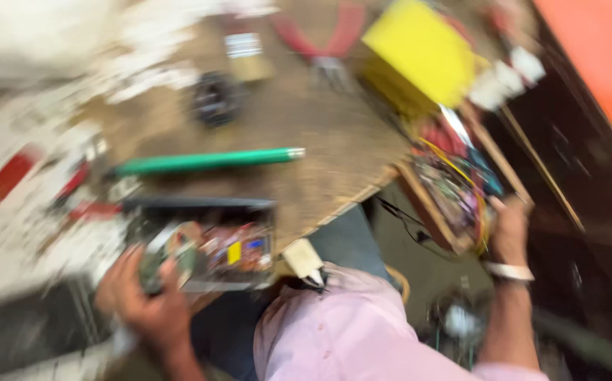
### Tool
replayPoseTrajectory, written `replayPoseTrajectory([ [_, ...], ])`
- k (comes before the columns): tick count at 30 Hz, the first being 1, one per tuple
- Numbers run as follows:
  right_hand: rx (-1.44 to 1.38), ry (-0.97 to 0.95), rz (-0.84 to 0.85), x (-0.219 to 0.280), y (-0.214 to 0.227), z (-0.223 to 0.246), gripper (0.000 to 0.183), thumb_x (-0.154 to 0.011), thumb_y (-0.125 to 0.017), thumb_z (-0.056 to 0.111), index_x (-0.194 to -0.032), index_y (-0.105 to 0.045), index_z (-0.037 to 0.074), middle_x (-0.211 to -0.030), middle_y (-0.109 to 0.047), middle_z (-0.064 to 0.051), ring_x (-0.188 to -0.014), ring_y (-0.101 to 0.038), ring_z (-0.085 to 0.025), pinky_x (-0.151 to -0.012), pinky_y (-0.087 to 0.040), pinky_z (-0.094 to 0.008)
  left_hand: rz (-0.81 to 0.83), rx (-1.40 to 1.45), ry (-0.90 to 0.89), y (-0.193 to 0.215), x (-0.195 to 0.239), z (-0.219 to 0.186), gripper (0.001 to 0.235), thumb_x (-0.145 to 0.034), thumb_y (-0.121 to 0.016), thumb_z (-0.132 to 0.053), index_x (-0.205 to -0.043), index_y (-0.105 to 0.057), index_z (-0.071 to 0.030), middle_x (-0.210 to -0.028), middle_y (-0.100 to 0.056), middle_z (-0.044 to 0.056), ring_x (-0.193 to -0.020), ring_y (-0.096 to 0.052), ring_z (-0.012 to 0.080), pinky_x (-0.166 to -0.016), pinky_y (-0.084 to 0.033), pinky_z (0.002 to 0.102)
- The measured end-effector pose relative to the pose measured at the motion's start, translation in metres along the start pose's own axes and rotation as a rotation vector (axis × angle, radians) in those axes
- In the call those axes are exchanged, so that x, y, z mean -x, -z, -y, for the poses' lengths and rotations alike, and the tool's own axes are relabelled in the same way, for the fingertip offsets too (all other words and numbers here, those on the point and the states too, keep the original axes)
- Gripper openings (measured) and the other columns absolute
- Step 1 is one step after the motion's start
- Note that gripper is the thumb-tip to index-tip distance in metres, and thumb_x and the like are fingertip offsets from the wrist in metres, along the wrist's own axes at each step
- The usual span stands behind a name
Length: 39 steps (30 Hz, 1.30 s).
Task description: The person opens a small electronic device and uses a multimeter to test the circuit board. They probe various points on the board with the multimeter leads while holding the device steady. The person also uses a small tool to adjust components on the board.
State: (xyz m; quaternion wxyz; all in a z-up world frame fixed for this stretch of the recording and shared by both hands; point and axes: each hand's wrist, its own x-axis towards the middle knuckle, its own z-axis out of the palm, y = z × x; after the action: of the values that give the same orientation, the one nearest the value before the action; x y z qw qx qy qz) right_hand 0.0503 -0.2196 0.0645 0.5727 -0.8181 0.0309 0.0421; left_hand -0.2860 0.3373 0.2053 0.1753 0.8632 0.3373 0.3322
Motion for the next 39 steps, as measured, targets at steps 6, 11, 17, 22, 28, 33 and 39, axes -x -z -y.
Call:
replayPoseTrajectory([
  [6, -0.091, -0.001, -0.025, 0.029, -0.009, 0.022, 0.036, -0.097, -0.057, 0.019, -0.128, -0.056, 0.001, -0.114, -0.061, 0.001, -0.104, -0.055, -0.013, -0.094, -0.045, -0.031, 0.115, 0.278, 0.009, -0.009, 0.012, 0.048, 0.053, -0.113, -0.06, -0.03, -0.142, -0.044, 0.011, -0.138, -0.046, 0.025, -0.129, -0.054, 0.0352, -0.119, -0.045, 0.044],
  [11, 0.088, 0.107, -0.068, 0.033, -0.026, 0.073, 0.045, -0.101, -0.059, 0.017, -0.14, -0.048, -0.001, -0.128, -0.059, -0.004, -0.119, -0.054, -0.018, -0.106, -0.044, -0.034, 0.15, 0.125, 0.122, -0.002, 0.023, 0.061, 0.056, -0.111, -0.066, -0.032, -0.143, -0.046, 0.008, -0.136, -0.05, 0.023, -0.122, -0.057, 0.0301, -0.109, -0.049, 0.041],
  [17, 0.529, 0.373, -0.214, 0.033, -0.028, 0.161, 0.023, -0.1, -0.079, 0.017, -0.119, -0.069, 0.008, -0.126, -0.064, -0.01, -0.112, -0.06, -0.025, -0.101, -0.048, -0.038, 0.124, 0.122, 0.097, 0.001, 0.024, 0.056, 0.052, -0.111, -0.068, -0.028, -0.143, -0.048, 0.008, -0.137, -0.051, 0.022, -0.125, -0.055, 0.0308, -0.116, -0.049, 0.043],
  [22, 0.909, 0.637, 0.124, 0.016, -0.052, 0.187, 0.036, -0.071, -0.088, 0.023, -0.104, -0.079, 0.014, -0.123, -0.068, -0.012, -0.11, -0.053, -0.037, -0.096, -0.036, -0.046, 0.134, 0.113, 0.123, -0.001, 0.022, 0.055, 0.049, -0.111, -0.069, -0.027, -0.14, -0.05, 0.007, -0.136, -0.051, 0.021, -0.125, -0.056, 0.0297, -0.114, -0.049, 0.042],
  [28, 1.109, 0.462, 0.231, 0.003, -0.034, 0.179, 0.027, -0.085, -0.092, 0.04, -0.088, -0.078, 0.018, -0.106, -0.069, 0.005, -0.123, -0.055, -0.022, -0.11, -0.035, -0.046, 0.066, 0.191, 0.172, -0.003, 0.025, 0.048, 0.051, -0.107, -0.074, -0.027, -0.141, -0.054, 0.007, -0.135, -0.051, 0.02, -0.124, -0.056, 0.0293, -0.116, -0.053, 0.043],
  [33, 0.978, 0.552, 0.143, 0.004, -0.039, 0.166, 0.022, -0.085, -0.085, 0.028, -0.106, -0.081, 0.02, -0.149, -0.055, -0.005, -0.137, -0.045, -0.031, -0.112, -0.033, -0.046, 0.069, 0.217, 0.175, -0.004, 0.017, 0.037, 0.052, -0.105, -0.074, -0.026, -0.139, -0.053, 0.007, -0.132, -0.051, 0.018, -0.122, -0.057, 0.028, -0.112, -0.054, 0.041],
  [39, 1.044, 0.606, 0.17, -0.01, -0.061, 0.16, 0.024, -0.091, -0.082, 0.029, -0.114, -0.081, 0.023, -0.17, -0.039, -0.01, -0.146, -0.038, -0.035, -0.117, -0.032, -0.048, 0.117, 0.17, 0.204, 0.006, 0.013, 0.016, 0.051, -0.103, -0.072, -0.019, -0.141, -0.055, 0.01, -0.135, -0.054, 0.022, -0.124, -0.056, 0.0298, -0.112, -0.053, 0.041],
])
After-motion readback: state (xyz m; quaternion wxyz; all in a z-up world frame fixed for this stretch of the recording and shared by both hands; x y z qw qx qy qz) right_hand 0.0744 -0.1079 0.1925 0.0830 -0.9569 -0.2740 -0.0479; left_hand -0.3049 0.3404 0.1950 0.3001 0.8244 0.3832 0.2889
